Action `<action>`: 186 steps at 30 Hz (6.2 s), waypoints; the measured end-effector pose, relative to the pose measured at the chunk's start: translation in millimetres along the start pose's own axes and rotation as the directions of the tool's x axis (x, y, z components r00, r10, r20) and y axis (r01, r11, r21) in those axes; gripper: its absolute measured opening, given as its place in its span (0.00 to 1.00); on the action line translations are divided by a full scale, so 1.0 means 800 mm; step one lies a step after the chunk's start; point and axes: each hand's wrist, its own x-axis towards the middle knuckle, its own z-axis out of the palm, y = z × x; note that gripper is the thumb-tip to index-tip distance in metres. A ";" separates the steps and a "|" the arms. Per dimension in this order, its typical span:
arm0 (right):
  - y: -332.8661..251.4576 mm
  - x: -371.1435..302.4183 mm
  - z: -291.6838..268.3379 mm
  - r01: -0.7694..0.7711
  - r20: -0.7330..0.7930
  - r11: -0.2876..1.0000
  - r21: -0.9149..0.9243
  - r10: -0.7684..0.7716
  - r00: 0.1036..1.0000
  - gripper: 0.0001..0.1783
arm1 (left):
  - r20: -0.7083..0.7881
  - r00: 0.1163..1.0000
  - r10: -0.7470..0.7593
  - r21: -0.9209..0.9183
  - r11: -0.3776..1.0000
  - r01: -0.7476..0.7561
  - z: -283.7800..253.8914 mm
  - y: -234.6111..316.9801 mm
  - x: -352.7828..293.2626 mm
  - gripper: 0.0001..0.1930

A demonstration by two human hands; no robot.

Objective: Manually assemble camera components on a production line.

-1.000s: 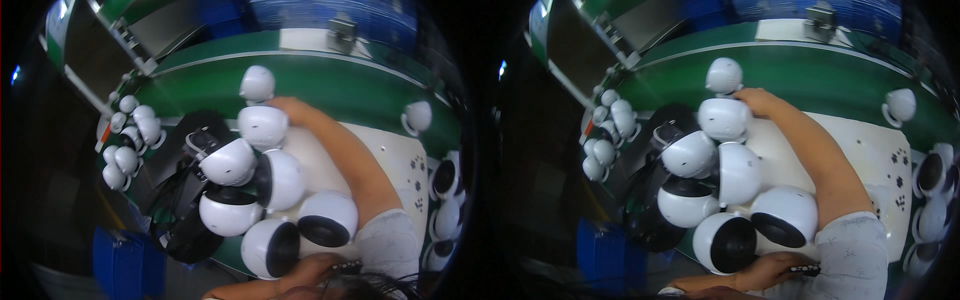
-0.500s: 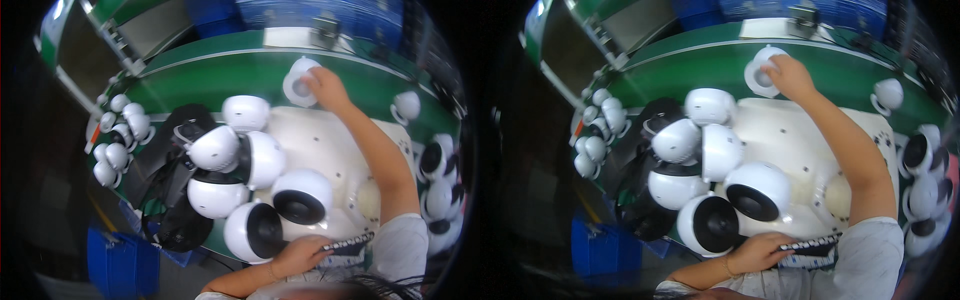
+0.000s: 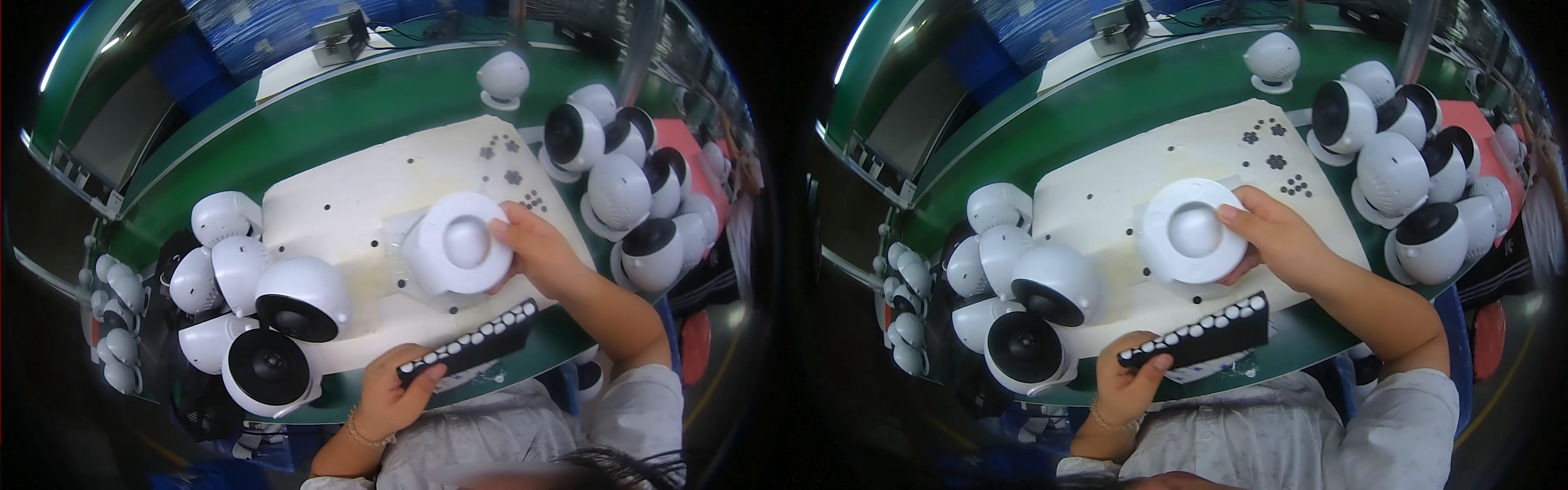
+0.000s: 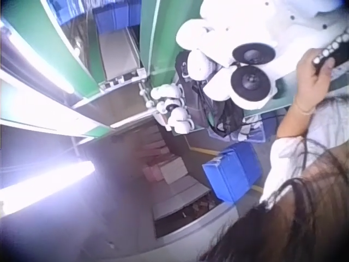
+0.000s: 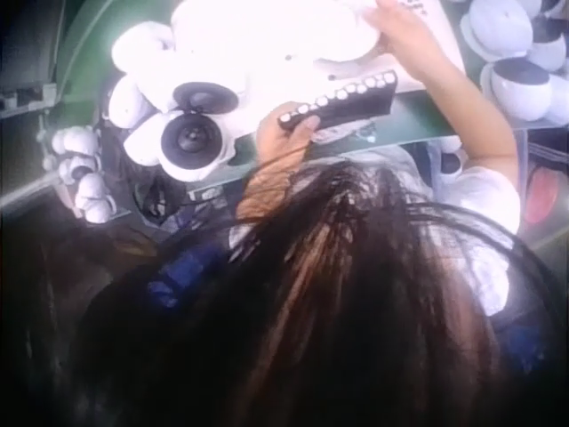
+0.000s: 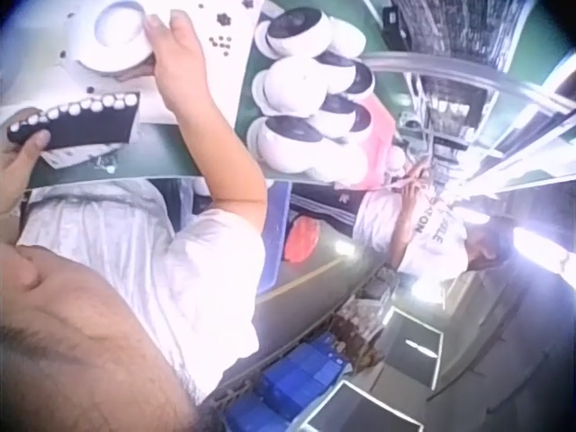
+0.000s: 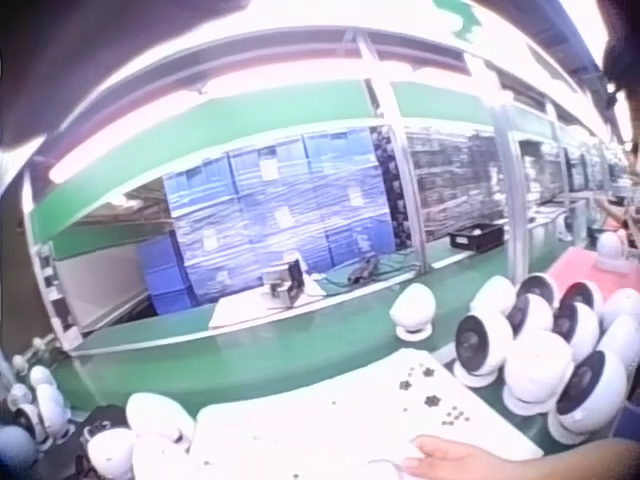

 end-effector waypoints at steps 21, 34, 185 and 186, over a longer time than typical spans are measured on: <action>0.025 -0.058 -0.027 0.363 0.224 0.904 -0.227 -0.314 0.922 0.17 | -0.209 0.959 -0.191 -0.173 0.973 0.156 0.016 0.001 0.012 0.09; 0.005 -0.037 -0.041 0.787 0.558 0.281 -0.549 -0.578 0.596 0.09 | -0.228 0.974 -0.009 -0.050 0.999 -0.003 0.018 -0.004 0.013 0.09; 0.024 -0.036 -0.036 0.689 0.488 0.132 -0.713 -0.612 0.622 0.04 | -0.015 0.982 0.186 0.374 0.912 -0.167 0.041 -0.016 0.033 0.15; 0.021 -0.030 -0.036 0.689 0.487 0.132 -0.713 -0.613 0.622 0.04 | -0.014 0.983 0.185 0.385 0.908 -0.166 0.041 -0.015 0.032 0.15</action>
